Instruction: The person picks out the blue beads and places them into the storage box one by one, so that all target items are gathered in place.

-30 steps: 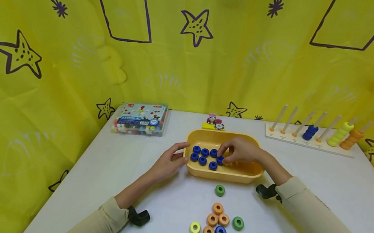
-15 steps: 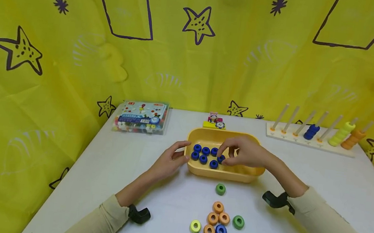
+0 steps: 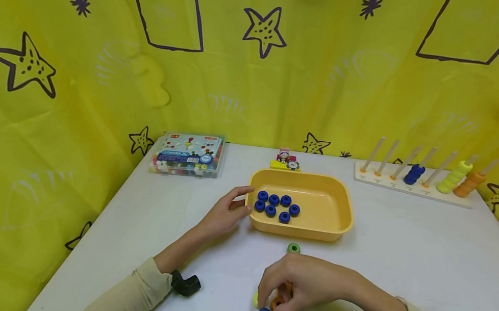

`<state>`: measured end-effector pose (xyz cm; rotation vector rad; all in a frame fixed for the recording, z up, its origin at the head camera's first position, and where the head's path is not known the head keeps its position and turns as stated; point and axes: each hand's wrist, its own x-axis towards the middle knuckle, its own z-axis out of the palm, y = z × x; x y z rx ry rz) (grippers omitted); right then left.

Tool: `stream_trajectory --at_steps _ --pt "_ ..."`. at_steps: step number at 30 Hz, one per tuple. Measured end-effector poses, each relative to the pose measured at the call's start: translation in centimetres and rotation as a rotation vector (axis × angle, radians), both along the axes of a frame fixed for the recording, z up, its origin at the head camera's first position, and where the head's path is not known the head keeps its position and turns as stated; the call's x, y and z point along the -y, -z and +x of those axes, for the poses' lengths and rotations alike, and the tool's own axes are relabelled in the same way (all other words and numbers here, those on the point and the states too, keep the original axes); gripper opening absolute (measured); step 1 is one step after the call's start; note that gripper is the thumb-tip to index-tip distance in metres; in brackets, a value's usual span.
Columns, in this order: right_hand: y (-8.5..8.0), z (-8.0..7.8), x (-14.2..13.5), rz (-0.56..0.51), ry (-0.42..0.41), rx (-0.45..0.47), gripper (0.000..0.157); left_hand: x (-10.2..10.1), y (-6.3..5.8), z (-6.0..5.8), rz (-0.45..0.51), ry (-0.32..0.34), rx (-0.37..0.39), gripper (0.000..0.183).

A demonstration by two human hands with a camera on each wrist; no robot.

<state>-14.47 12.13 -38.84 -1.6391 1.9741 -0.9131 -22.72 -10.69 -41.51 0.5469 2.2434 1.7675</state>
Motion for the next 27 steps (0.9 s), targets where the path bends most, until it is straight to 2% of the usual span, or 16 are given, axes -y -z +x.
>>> stream_trajectory --at_steps 6,13,21,27 --pt "1.3 -0.2 0.7 0.034 -0.069 -0.030 0.025 0.0 -0.1 0.2 -0.016 -0.007 0.005 0.047" --pt "1.7 -0.6 1.3 0.103 -0.120 -0.101 0.027 0.0 -0.1 0.1 0.000 0.004 0.009 0.047" --pt "2.0 -0.9 1.8 0.163 -0.165 -0.099 0.027 0.0 2.4 -1.3 -0.001 -0.029 0.021 0.046" --pt "1.7 -1.2 2.2 0.208 -0.207 -0.108 0.026 0.0 2.8 -1.4 -0.013 -0.048 0.007 0.046"
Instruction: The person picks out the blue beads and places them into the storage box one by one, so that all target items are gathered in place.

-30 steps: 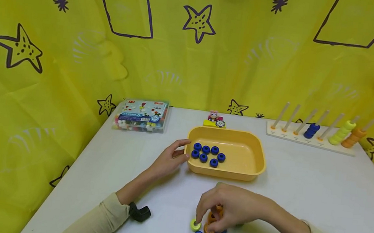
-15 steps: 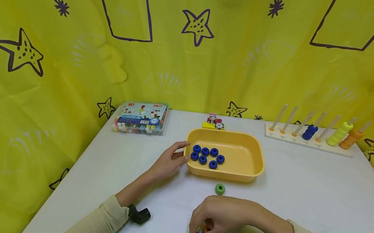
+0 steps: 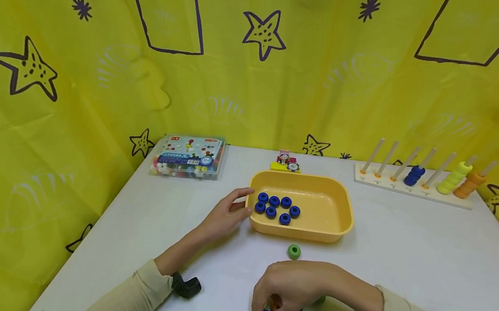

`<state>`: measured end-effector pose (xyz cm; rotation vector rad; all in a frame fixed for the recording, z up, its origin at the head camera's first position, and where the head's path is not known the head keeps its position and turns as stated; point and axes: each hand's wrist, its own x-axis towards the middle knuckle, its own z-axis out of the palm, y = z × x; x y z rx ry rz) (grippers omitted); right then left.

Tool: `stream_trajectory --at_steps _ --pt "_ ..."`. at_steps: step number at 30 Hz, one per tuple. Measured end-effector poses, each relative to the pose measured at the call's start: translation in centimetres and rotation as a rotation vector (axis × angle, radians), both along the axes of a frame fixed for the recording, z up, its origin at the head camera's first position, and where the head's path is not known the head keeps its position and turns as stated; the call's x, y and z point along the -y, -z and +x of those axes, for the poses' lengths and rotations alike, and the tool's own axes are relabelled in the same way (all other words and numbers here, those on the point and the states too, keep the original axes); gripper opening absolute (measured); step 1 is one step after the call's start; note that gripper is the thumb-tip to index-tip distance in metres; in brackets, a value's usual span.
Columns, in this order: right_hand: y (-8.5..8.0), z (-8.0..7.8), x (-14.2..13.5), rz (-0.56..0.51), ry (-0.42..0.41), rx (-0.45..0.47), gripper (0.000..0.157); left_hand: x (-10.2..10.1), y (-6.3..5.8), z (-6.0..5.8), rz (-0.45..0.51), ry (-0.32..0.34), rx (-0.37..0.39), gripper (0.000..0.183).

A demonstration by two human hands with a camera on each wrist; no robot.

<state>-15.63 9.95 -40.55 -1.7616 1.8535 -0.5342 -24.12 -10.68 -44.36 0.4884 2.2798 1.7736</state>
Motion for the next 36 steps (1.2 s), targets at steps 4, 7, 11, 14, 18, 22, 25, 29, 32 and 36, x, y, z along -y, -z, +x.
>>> stream_trajectory --at_steps 4,7,11,14,18,22,25,29,32,36 --pt "-0.1 -0.1 0.4 0.021 -0.034 -0.009 0.024 0.0 0.0 0.0 0.003 0.001 0.004 0.046" --pt "-0.1 -0.2 0.6 0.037 -0.040 -0.020 0.023 0.0 0.0 0.0 0.009 0.010 0.014 0.046" --pt "-0.1 -0.1 0.6 0.053 -0.027 -0.018 0.023 0.0 -0.4 0.1 0.018 0.032 0.022 0.047" --pt "0.0 -0.1 0.5 0.050 -0.018 -0.019 0.023 -0.1 -1.5 0.6 0.022 0.045 0.016 0.048" --pt "0.1 -0.1 0.5 0.047 -0.001 -0.014 0.024 -0.1 -2.8 1.4 0.011 0.048 0.013 0.047" --pt "-0.2 -0.1 0.4 0.024 0.044 -0.004 0.025 0.0 -3.1 1.7 0.004 0.046 0.017 0.047" --pt "-1.3 -0.5 0.0 -0.017 0.099 0.020 0.024 0.0 -3.1 1.6 0.011 0.054 0.006 0.047" --pt "-3.2 -2.0 -0.9 -0.088 0.191 0.036 0.018 -0.1 -3.1 1.5 0.024 0.060 -0.005 0.047" --pt "-4.2 -3.6 -2.1 -0.144 0.299 0.010 0.018 -0.1 -3.0 1.5 0.023 0.056 -0.001 0.047" --pt "-4.4 -6.1 -3.9 -0.215 0.498 -0.029 0.018 -0.1 -3.0 1.5 0.012 0.050 0.014 0.047"
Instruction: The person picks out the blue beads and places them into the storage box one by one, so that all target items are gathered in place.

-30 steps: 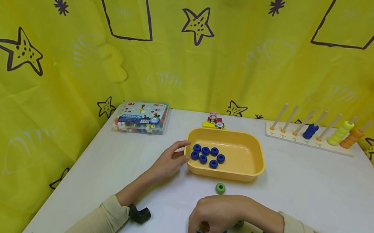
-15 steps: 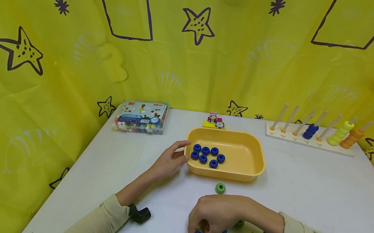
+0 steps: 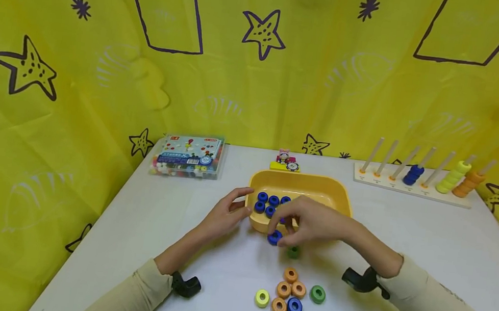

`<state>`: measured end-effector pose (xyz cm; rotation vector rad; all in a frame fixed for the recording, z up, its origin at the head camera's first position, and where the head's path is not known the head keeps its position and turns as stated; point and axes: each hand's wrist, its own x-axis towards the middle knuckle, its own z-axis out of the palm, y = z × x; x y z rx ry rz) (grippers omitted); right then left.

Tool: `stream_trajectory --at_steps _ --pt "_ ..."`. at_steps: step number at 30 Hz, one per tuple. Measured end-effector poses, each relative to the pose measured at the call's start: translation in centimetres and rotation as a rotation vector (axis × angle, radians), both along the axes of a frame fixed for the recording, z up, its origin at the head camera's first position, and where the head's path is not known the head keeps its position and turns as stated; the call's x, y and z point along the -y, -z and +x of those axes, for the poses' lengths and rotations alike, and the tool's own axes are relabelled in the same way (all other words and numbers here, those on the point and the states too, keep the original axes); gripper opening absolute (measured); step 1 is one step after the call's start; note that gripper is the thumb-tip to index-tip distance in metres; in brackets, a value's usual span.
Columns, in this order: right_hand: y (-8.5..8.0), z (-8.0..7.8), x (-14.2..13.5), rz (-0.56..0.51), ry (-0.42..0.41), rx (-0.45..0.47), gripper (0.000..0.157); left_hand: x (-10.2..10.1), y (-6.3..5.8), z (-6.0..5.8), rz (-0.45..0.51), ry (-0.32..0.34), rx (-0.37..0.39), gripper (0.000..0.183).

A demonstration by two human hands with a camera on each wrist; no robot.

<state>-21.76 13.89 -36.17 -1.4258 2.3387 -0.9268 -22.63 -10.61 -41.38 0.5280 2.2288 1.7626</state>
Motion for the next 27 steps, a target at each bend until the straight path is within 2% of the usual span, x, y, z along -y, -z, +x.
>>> stream_trajectory --at_steps 5,7,13,16,18,23,27 --pt "0.7 -2.3 -1.8 -0.019 0.287 0.029 0.017 0.0 0.0 0.0 0.001 -0.007 0.012 0.048" --pt "1.2 -3.0 -2.3 -0.010 0.377 0.033 0.018 0.0 0.0 0.0 0.004 -0.005 0.012 0.048" --pt "2.4 -5.0 -3.3 0.033 0.552 -0.014 0.021 0.0 -0.1 0.1 0.009 0.000 0.001 0.047" --pt "2.7 -5.8 -3.5 0.052 0.595 -0.008 0.020 0.1 0.1 -0.1 0.007 0.001 -0.001 0.047" --pt "2.8 -6.3 -3.6 0.070 0.608 0.014 0.019 0.1 0.7 -0.4 0.005 0.000 0.009 0.047" --pt "3.2 -7.1 -3.7 0.124 0.595 0.048 0.018 0.2 2.4 -1.3 0.009 -0.015 0.010 0.047" --pt "3.6 -7.7 -3.6 0.146 0.581 0.071 0.017 0.1 2.9 -1.4 0.003 -0.033 -0.011 0.046"
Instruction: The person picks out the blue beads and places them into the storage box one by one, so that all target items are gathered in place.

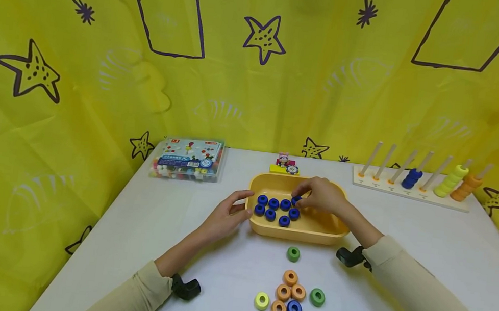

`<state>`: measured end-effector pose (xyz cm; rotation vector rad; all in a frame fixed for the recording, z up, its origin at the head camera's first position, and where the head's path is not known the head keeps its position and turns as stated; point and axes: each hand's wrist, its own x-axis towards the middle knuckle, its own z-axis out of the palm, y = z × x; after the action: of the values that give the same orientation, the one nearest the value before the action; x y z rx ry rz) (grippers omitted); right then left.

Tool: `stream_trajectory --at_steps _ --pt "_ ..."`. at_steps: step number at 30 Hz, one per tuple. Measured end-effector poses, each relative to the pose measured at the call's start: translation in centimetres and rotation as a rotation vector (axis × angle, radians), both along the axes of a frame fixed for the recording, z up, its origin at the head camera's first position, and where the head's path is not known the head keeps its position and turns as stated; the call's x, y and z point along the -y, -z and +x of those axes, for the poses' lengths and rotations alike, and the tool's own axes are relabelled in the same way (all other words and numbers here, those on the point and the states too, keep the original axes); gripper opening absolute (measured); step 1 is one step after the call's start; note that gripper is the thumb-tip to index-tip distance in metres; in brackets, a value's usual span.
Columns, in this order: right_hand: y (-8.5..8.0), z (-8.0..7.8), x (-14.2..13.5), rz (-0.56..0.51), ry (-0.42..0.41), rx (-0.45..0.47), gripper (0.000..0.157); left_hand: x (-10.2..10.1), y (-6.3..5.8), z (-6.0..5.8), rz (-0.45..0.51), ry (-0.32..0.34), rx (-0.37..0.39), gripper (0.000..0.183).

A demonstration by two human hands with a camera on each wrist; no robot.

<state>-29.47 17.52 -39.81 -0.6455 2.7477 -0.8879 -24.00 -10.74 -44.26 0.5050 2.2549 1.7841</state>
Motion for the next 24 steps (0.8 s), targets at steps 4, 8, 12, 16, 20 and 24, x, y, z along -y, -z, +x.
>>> stream_trajectory --at_steps 4,8,12,16,20,24 --pt "0.4 -0.4 -0.1 0.007 -0.009 0.035 0.016 0.0 0.1 0.0 -0.006 -0.011 0.001 0.046" --pt "0.5 -0.5 -0.1 0.019 -0.010 0.041 0.016 0.0 0.1 0.1 -0.019 -0.020 0.002 0.046" --pt "0.4 -0.5 -0.2 0.033 -0.006 0.018 0.016 0.0 0.1 0.1 -0.030 -0.026 -0.002 0.046" --pt "0.0 0.3 -0.1 -0.001 0.009 -0.039 0.019 0.0 0.2 0.1 -0.017 -0.017 -0.008 0.045" --pt "-1.3 2.8 0.3 -0.055 -0.060 -0.116 0.019 0.0 0.2 0.0 -0.011 -0.008 -0.016 0.046" --pt "-2.6 6.8 1.0 -0.102 -0.228 -0.172 0.016 -0.1 0.1 0.0 -0.021 -0.019 -0.015 0.046"
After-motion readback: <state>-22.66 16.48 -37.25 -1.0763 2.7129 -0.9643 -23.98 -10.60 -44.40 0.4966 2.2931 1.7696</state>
